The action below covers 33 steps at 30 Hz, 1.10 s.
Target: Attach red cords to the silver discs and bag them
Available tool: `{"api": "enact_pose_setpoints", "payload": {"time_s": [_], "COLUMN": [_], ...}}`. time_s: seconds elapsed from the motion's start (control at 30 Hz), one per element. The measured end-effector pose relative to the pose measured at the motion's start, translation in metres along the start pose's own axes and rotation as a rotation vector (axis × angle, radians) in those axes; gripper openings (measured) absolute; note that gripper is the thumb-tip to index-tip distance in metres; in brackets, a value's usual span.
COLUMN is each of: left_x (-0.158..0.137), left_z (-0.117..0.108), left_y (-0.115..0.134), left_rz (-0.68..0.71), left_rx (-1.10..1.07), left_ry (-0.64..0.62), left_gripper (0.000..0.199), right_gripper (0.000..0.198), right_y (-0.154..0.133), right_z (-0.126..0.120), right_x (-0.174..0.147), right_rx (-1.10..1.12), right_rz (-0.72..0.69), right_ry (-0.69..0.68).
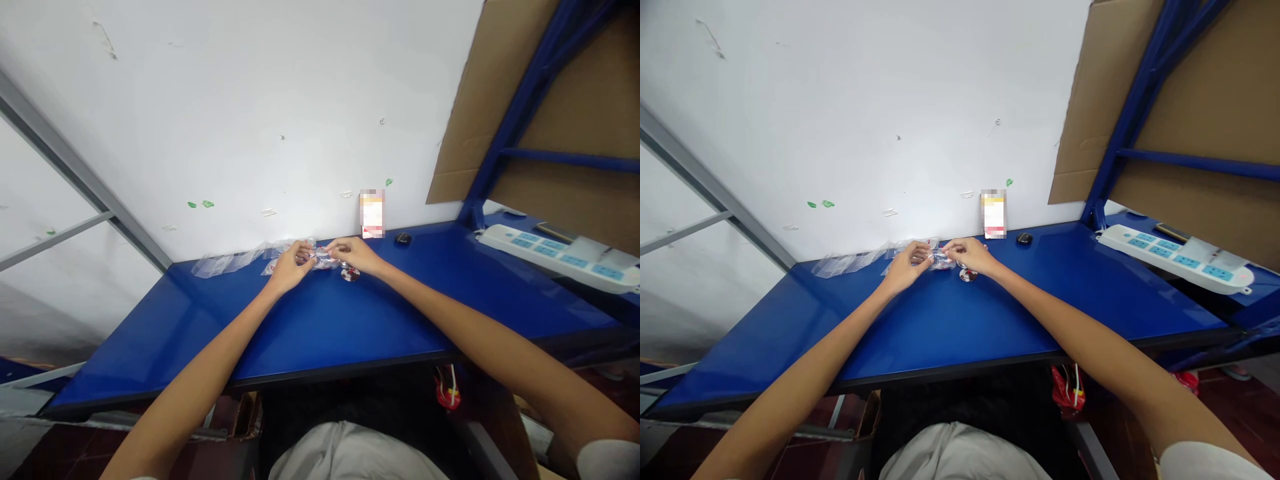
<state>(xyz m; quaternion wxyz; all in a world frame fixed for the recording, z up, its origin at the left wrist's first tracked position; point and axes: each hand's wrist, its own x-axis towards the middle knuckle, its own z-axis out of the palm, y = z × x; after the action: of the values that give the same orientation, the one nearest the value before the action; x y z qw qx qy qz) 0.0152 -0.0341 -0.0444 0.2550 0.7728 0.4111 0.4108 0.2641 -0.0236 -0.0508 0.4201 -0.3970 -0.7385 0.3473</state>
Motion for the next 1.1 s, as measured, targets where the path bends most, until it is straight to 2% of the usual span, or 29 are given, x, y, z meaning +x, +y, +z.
{"api": "enact_pose_setpoints", "payload": {"time_s": [0.1,0.17,0.23,0.33,0.47,0.63,0.77,0.87,0.97,1.1], "left_x": [-0.005,-0.007,-0.006,-0.003,0.001,0.001,-0.002,-0.003,-0.004,-0.005], "left_z": [-0.006,-0.009,-0.01,-0.007,-0.004,-0.004,-0.001,0.0,-0.001,-0.001], "left_y": [0.015,0.022,0.022,0.011,-0.004,-0.005,-0.001,0.002,0.005,0.008], "left_rz": [0.212,0.332,0.394,0.387,0.357,0.336,0.333,0.318,0.308,0.292], "left_rx": [0.184,0.274,0.333,0.365,0.314,0.295,0.314,0.325,0.319,0.275], "left_ry": [0.018,-0.051,-0.123,-0.187,-0.221,-0.225,-0.184,-0.158,-0.151,-0.161], "left_gripper": [0.051,0.048,0.046,0.043,0.027,0.018,0.013,0.013,0.018,0.03], "right_gripper": [0.029,0.032,0.035,0.039,0.038,0.036,0.035,0.027,0.015,0.018], "right_y": [-0.003,-0.005,-0.006,-0.003,0.003,-0.001,-0.015,-0.023,-0.025,-0.022], "right_z": [0.0,0.0,0.0,-0.001,-0.004,-0.007,-0.006,-0.006,-0.007,-0.01], "right_x": [-0.001,-0.002,-0.002,-0.001,0.001,0.0,-0.008,-0.012,-0.012,-0.01], "right_rx": [0.023,0.043,0.071,0.091,0.11,0.01,-0.23,-0.389,-0.478,-0.443], "right_rz": [-0.003,-0.015,-0.021,-0.032,-0.011,-0.017,-0.205,-0.363,-0.413,-0.416], "right_ry": [-0.003,-0.02,-0.051,-0.079,-0.092,-0.105,-0.061,-0.091,-0.114,-0.118]}}
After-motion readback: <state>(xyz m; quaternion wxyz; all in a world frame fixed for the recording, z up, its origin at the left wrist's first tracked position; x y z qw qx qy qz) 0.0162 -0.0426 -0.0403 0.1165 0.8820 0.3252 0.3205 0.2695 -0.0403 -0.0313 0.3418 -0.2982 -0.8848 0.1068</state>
